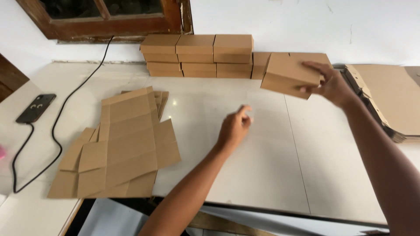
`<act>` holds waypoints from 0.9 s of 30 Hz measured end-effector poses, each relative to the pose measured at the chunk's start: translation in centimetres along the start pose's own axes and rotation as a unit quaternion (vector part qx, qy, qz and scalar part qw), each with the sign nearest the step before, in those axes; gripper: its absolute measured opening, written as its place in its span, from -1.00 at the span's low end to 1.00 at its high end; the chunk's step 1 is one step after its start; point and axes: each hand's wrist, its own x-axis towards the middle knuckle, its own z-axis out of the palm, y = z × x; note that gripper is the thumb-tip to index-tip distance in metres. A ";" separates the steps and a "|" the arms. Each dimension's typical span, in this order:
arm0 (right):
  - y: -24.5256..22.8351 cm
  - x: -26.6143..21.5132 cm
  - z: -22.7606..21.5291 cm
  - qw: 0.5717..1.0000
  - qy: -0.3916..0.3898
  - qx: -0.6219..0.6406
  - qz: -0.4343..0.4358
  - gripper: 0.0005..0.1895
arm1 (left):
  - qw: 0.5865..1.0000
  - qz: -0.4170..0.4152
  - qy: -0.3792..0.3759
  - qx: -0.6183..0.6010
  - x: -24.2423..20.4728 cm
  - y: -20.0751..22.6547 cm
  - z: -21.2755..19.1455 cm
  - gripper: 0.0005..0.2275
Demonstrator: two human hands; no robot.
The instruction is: The person folds flat cardboard sheets into small rectangular boxes by hand. They fold the side flaps, tuck the tabs, and close the top flaps, then place the finished boxes in a stack on the table.
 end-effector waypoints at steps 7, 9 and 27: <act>-1.7 8.7 -0.8 0.997 -0.008 -0.015 0.071 -0.24 | 0.993 0.017 -0.110 -0.029 -0.7 1.4 -0.7 -0.83; -1.1 10.8 -0.3 0.993 -0.030 0.011 0.112 -0.27 | 0.990 -0.001 -0.140 -0.032 -0.6 1.8 -1.1 -0.84; 6.2 15.5 3.9 0.986 0.087 -0.138 0.019 -0.41 | 0.985 -0.061 -0.149 -0.053 -0.4 1.5 -1.0 -0.92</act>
